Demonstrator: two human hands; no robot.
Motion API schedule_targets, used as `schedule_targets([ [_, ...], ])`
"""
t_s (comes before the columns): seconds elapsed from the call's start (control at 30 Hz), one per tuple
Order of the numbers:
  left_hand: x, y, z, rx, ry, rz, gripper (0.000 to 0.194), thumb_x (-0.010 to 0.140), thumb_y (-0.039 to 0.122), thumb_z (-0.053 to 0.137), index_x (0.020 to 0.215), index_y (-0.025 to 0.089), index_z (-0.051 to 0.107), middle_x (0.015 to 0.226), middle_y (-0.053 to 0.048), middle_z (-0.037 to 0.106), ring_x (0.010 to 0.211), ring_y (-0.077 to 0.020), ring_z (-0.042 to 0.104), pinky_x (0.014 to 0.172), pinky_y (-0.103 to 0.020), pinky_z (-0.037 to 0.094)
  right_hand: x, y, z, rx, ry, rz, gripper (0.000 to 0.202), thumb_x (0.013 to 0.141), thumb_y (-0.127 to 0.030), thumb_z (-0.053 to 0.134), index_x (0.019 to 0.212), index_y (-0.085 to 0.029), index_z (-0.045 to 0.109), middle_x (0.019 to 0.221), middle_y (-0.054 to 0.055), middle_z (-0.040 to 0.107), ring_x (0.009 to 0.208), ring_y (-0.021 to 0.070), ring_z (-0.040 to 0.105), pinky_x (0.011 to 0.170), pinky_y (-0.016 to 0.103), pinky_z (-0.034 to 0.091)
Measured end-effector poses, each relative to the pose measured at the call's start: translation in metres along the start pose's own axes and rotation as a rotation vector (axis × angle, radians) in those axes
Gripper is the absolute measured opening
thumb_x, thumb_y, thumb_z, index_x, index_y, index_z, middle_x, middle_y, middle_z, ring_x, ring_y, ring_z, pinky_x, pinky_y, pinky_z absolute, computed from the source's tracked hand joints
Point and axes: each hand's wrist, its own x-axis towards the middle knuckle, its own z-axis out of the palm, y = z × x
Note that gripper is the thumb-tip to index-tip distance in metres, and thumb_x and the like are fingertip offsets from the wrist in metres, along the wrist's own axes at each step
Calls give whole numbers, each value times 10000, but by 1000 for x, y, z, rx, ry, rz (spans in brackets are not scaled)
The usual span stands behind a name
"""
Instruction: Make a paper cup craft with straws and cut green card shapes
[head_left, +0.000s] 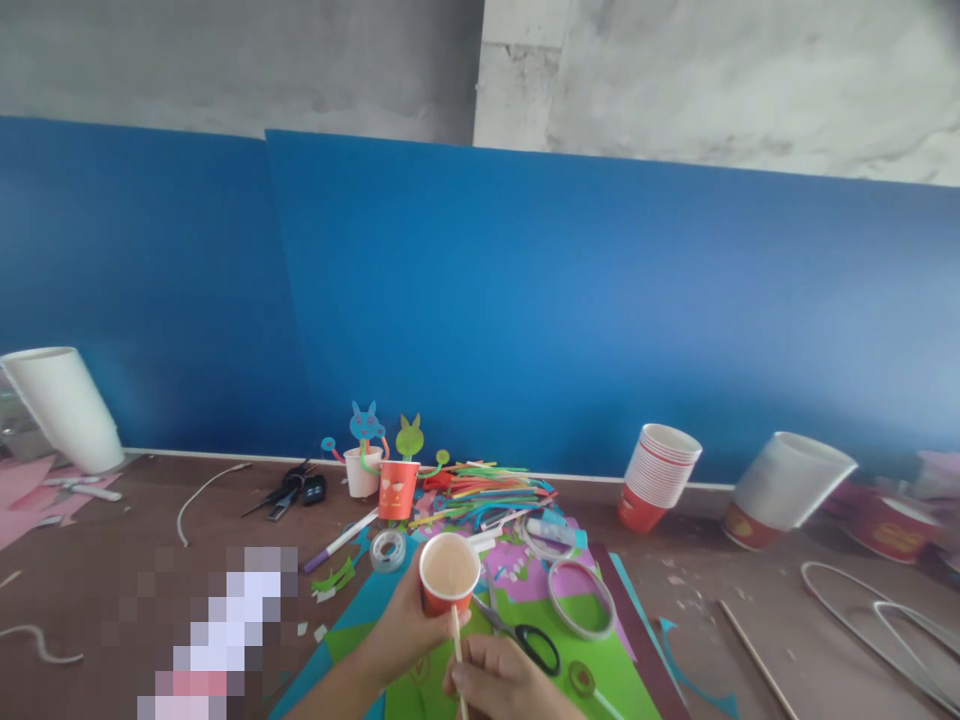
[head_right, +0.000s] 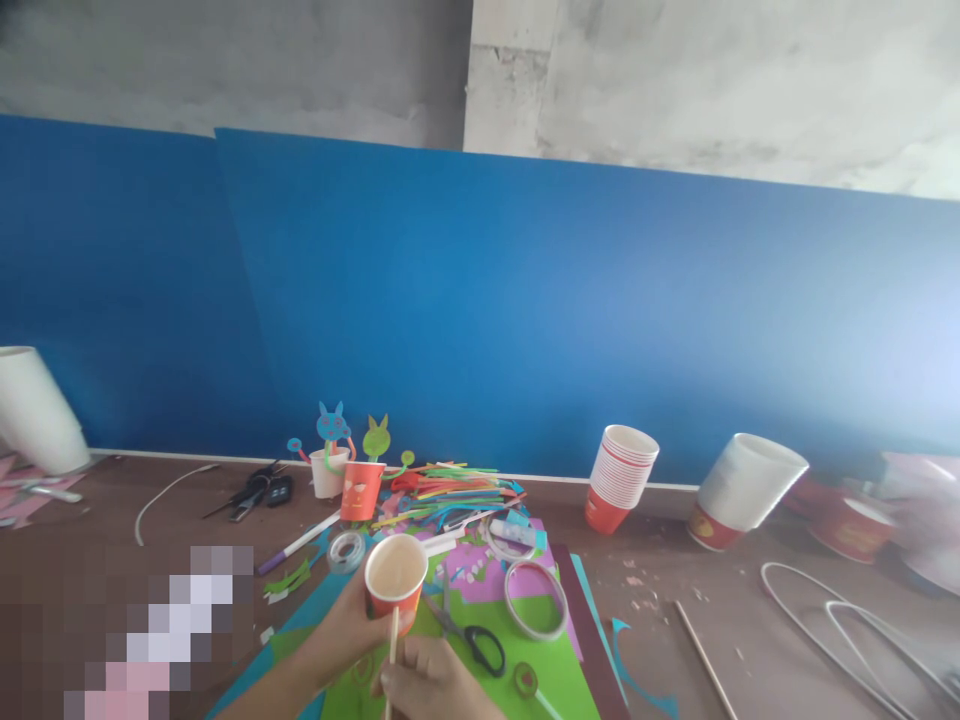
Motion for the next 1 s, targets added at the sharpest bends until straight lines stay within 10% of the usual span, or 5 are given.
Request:
schedule_targets([
  [1.0,-1,3,-1,-3,-14,-24,551,579,249,683,1112,157,578,1080,-95,667,983,-273,618,885,-379,493,3,7,4,104,44,-9,458,616,-582,635,766,-166,519,443,-64,495,393,63,414,418,189,233],
])
